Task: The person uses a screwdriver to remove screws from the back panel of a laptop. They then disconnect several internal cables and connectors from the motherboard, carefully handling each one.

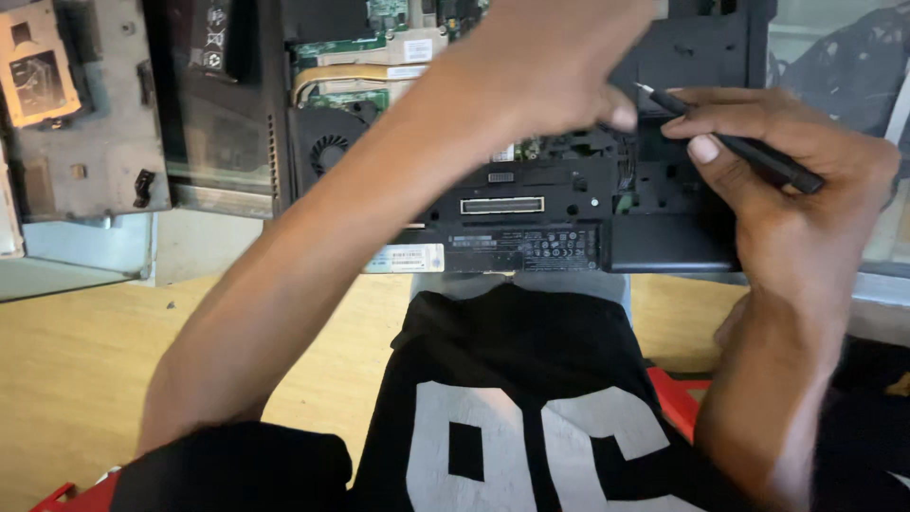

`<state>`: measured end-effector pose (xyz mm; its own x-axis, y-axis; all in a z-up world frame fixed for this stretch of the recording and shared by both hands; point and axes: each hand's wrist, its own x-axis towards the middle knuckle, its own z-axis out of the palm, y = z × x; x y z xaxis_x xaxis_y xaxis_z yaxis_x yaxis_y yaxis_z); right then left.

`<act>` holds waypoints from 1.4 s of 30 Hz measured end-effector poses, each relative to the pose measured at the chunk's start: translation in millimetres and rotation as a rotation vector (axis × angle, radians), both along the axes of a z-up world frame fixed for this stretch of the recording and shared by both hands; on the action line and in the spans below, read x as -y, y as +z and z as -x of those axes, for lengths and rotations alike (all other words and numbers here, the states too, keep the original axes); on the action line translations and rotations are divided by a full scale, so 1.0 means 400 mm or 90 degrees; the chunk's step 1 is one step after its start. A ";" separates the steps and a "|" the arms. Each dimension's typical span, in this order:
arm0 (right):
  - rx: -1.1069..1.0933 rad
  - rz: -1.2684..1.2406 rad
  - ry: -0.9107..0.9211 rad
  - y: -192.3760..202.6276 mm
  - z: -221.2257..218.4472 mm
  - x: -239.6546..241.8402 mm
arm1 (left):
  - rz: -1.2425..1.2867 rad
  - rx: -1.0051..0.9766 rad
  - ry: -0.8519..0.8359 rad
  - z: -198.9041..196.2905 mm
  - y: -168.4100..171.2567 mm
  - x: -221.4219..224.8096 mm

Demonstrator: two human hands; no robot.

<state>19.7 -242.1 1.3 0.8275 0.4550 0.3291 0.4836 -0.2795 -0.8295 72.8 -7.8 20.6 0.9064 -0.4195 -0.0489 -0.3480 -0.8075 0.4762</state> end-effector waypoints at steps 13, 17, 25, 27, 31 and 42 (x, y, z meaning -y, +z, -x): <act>0.000 0.033 0.006 0.004 0.004 0.000 | 0.013 0.202 0.043 0.131 -0.035 -0.130; 0.002 0.034 0.006 0.005 0.003 0.002 | 0.045 0.209 0.026 0.115 -0.040 -0.129; -0.002 0.046 0.002 0.005 0.006 0.001 | 0.044 0.206 0.027 0.119 -0.033 -0.122; -0.009 0.041 -0.001 -0.001 0.002 0.005 | 0.044 0.240 0.051 0.111 -0.047 -0.121; -0.050 0.045 -0.060 0.002 0.011 -0.002 | 0.037 0.229 0.083 0.084 -0.073 -0.111; -0.077 0.063 -0.127 0.001 0.018 -0.008 | 0.084 0.181 0.115 0.150 0.017 -0.138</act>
<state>12.5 -239.0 1.8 0.9349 0.3033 0.1842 0.3093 -0.4420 -0.8420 12.8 47.5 27.4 0.9363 -0.2367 0.2594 -0.3382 -0.8064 0.4851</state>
